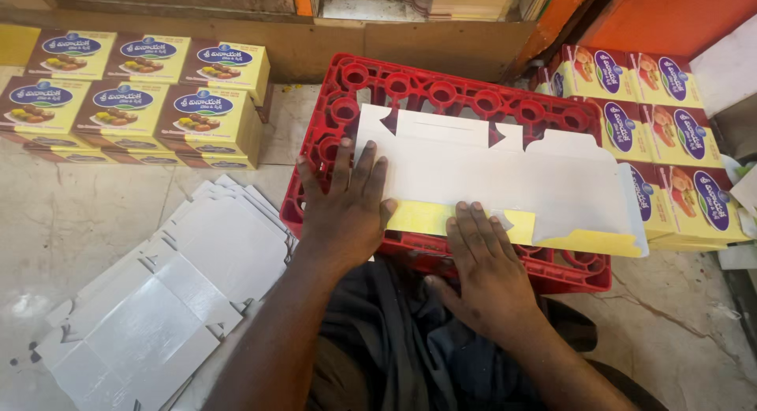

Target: The person sits on the floor and folds flat cardboard sheets into small rectangular boxes. They fold the flaps, tuck the edges to form the box shape, and then place the finished boxes into a red plastic crate.

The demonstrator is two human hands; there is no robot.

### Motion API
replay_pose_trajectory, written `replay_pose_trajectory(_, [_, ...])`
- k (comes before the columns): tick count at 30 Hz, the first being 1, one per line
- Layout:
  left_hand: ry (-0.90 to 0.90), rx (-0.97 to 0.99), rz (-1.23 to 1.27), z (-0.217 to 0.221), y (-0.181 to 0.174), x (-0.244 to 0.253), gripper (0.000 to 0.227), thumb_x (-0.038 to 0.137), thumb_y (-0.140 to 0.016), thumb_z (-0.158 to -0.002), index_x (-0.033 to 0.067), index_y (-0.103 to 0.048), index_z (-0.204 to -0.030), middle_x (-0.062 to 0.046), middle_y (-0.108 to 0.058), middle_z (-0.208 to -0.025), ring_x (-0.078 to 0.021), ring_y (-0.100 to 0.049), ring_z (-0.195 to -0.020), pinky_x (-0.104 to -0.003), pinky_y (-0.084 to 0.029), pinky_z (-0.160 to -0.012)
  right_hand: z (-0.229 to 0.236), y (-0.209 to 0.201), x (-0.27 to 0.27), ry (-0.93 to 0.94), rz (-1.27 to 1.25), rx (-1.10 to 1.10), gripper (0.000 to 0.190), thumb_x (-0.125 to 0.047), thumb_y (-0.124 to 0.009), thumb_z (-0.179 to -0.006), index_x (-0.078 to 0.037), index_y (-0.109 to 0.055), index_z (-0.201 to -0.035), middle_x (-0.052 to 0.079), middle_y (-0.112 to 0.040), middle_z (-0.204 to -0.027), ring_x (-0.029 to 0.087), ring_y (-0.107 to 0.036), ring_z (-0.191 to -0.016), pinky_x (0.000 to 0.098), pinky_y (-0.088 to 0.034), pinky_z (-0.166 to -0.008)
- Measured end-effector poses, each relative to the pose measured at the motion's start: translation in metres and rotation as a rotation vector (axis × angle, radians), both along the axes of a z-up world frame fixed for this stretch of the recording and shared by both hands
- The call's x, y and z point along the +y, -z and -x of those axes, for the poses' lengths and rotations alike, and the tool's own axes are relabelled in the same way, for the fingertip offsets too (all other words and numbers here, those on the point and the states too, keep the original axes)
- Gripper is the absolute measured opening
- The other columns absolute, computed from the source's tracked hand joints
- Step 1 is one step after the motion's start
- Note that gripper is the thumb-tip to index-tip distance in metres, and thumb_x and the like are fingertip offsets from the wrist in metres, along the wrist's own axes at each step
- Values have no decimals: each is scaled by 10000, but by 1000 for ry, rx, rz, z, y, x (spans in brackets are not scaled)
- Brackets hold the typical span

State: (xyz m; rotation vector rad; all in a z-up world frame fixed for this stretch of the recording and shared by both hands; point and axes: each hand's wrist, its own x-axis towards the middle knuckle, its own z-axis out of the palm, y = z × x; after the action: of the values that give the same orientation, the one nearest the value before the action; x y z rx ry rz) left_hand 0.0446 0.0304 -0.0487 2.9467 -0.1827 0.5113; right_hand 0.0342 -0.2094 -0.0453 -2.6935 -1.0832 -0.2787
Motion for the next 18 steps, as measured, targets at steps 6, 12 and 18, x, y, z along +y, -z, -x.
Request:
replay_pose_trajectory(6, [-6,-68,-55,3,-6,-18,576,401,-595,-961,95,-552,-1448,-79,-402,-1617,-324,-245,-1542,-821,-79,-1143,1,-2,3,6,4,-19,880,-504,-688,-824,98,-431,-1412,305,-403,-1513,432,-324,-1465,537,-256,-1193])
replay_pose_trajectory(12, [134,-31,29,-4,1,-64,561,396,-575,-972,89,-536,-1440,-70,-426,-1604,-311,-279,-1540,-824,-84,-1145,2,2,6,30,22,-46,955,-540,-686,-787,110,-421,-1436,311,-406,-1499,432,-328,-1447,534,-251,-1182])
replay_pose_trajectory(18, [129,36,63,-4,5,-49,597,424,-543,-961,80,-508,-1447,-98,-414,-1588,-338,-274,-1517,-815,-91,-1123,-3,2,-2,12,36,-34,851,-514,-667,-839,83,-456,-1408,283,-419,-1513,401,-341,-1462,513,-262,-1200])
